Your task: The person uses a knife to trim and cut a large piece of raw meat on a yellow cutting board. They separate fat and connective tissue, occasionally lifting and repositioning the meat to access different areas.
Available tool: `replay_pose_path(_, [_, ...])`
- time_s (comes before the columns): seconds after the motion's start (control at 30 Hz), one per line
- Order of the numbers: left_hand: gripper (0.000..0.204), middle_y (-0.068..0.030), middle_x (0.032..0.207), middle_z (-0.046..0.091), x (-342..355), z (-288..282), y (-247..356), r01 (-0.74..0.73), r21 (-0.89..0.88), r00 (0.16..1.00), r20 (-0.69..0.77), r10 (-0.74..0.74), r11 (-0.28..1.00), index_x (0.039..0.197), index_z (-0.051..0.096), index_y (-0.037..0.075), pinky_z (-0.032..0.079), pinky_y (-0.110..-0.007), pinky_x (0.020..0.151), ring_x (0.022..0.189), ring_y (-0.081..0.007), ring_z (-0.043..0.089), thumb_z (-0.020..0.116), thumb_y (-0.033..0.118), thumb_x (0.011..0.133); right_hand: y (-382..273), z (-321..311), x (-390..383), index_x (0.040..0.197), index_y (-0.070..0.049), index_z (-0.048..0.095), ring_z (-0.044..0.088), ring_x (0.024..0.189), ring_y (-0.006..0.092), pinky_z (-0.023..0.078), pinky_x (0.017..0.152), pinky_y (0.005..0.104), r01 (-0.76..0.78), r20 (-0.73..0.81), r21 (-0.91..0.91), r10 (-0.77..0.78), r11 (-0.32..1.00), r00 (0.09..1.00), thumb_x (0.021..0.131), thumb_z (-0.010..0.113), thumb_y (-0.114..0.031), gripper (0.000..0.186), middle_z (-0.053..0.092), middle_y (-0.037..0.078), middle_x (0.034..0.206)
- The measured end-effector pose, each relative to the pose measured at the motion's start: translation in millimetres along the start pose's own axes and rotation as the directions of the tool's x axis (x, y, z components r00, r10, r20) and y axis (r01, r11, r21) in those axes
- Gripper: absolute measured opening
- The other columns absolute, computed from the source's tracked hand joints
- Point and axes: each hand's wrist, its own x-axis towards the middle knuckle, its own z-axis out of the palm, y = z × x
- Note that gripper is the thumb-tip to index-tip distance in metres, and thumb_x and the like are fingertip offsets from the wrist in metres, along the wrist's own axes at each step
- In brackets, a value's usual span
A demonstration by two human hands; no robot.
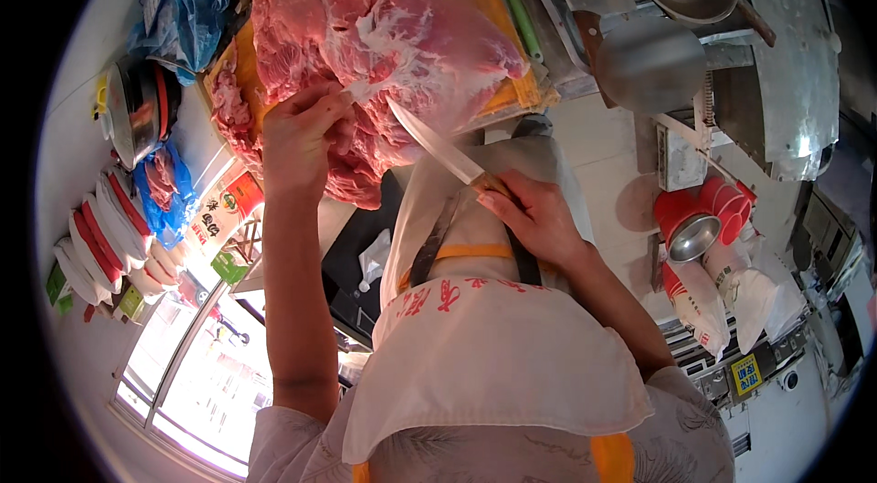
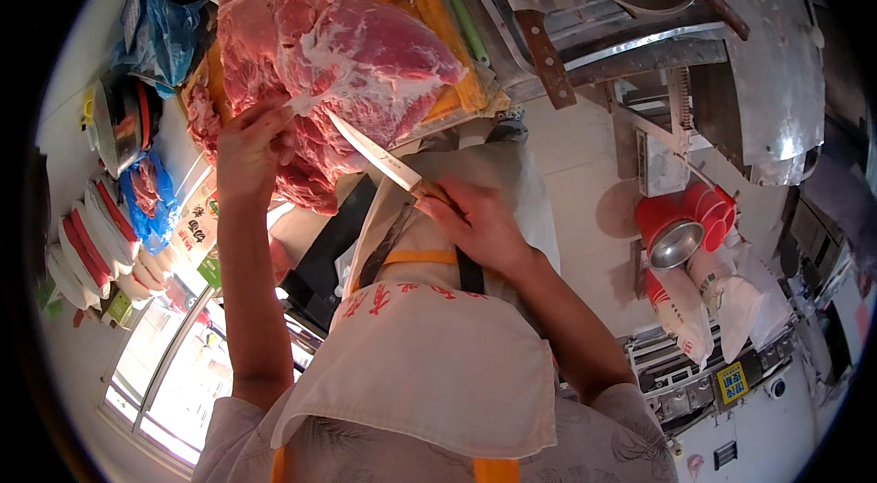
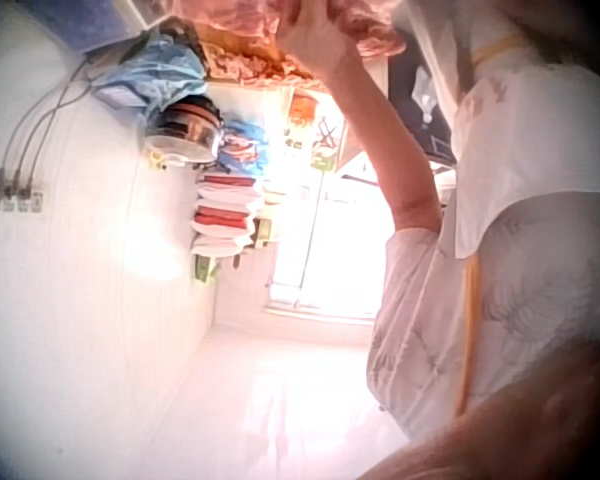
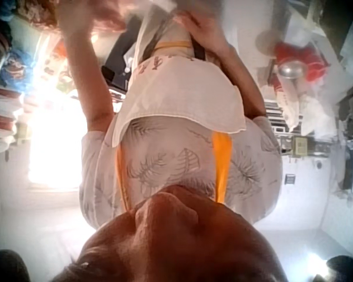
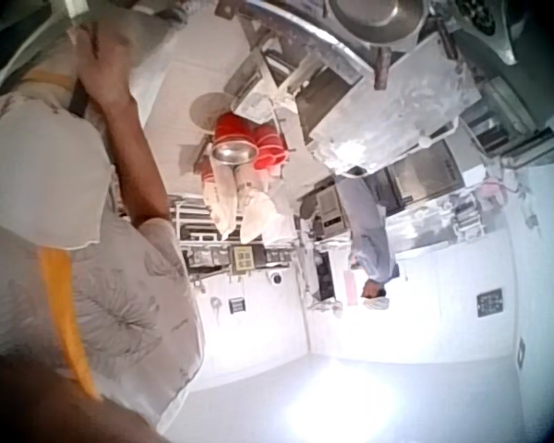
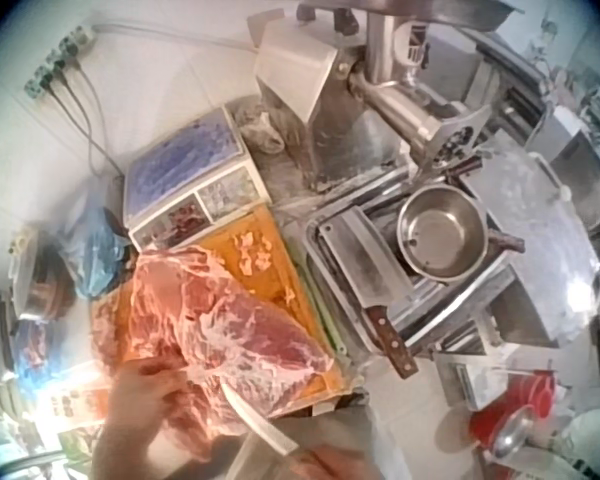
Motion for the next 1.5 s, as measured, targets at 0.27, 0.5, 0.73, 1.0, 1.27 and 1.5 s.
replay_pose_path(0.27, [0.013,-0.006,0.077,0.066,-0.7,-1.3,2.3,-0.043,-0.013,0.997,0.067,0.044,0.999,0.097,0.071,-0.005,0.044,-0.025,0.051,0.062,-0.0119,0.059,0.074,0.005,0.09,-7.2,2.1,23.4,0.103,0.0,0.069,0.054,0.06,0.027,0.046,0.059,0.0388,-0.01,-0.077,0.016,0.011,1.0,0.997,0.101,0.069,-0.026,0.026,0.06,0.015,0.072])
replay_pose_path(0.5, [0.013,-0.0068,0.075,0.065,-0.5,-2.4,28.1,-0.087,0.005,0.993,-0.079,0.087,0.996,0.095,0.069,-0.005,0.045,-0.027,0.053,0.061,-0.0131,0.058,0.068,0.008,0.093,-3.8,-7.4,-3.2,0.102,0.0,0.068,0.054,0.06,0.021,0.045,0.058,0.0359,0.005,0.013,0.034,-0.006,0.999,1.0,0.103,0.068,-0.026,0.026,0.058,0.012,0.07])
replay_pose_path(0.73, [0.025,-0.0054,0.093,0.069,24.4,-90.7,37.3,-0.201,-0.05,0.964,-0.19,0.188,0.978,0.113,0.071,-0.004,0.049,-0.026,0.07,0.081,-0.0122,0.063,0.076,0.013,0.095,-6.6,-20.4,-4.2,0.106,-0.001,0.068,0.051,0.062,0.0094,0.045,0.058,0.0297,-0.119,-0.052,0.159,0.129,0.98,0.99,0.104,0.066,-0.022,0.021,0.056,0.004,0.069])
replay_pose_path(1.0, [0.022,-0.0024,0.08,0.069,114.3,-197.8,-38.1,-0.264,0.38,0.889,-0.261,0.376,0.887,0.111,0.077,-0.003,0.05,-0.025,0.063,0.066,-0.01,0.061,0.075,0.011,0.094,-18.7,-16.5,-1.6,0.107,-0.001,0.068,0.051,0.061,0.0077,0.044,0.057,0.0273,-0.097,-0.068,0.099,0.104,0.99,0.992,0.104,0.066,-0.021,0.02,0.058,0.0,0.069])
replay_pose_path(1.27, [0.014,-0.0126,0.081,0.077,131.6,-165.2,-45.6,-0.051,0.812,0.807,-0.309,0.503,0.581,0.092,0.08,0.003,0.056,-0.035,0.067,0.074,-0.0219,0.073,0.081,0.015,0.084,-16.6,-13.6,-1.0,0.105,-0.001,0.069,0.048,0.06,0.0042,0.041,0.054,0.0255,-0.147,-0.101,0.127,0.16,0.981,0.982,0.105,0.065,-0.021,0.02,0.054,-0.003,0.066])
replay_pose_path(1.5, [0.005,-0.0121,0.077,0.074,143.7,-184.4,-70.0,-0.223,0.838,0.701,-0.217,0.68,0.498,0.081,0.075,0.007,0.056,-0.043,0.071,0.075,-0.0307,0.072,0.073,0.005,0.076,-16.4,-18.9,-3.2,0.106,-0.002,0.069,0.046,0.059,0.0037,0.039,0.053,0.0253,-0.154,-0.15,0.099,0.168,0.983,0.974,0.105,0.065,-0.022,0.021,0.053,-0.003,0.065])
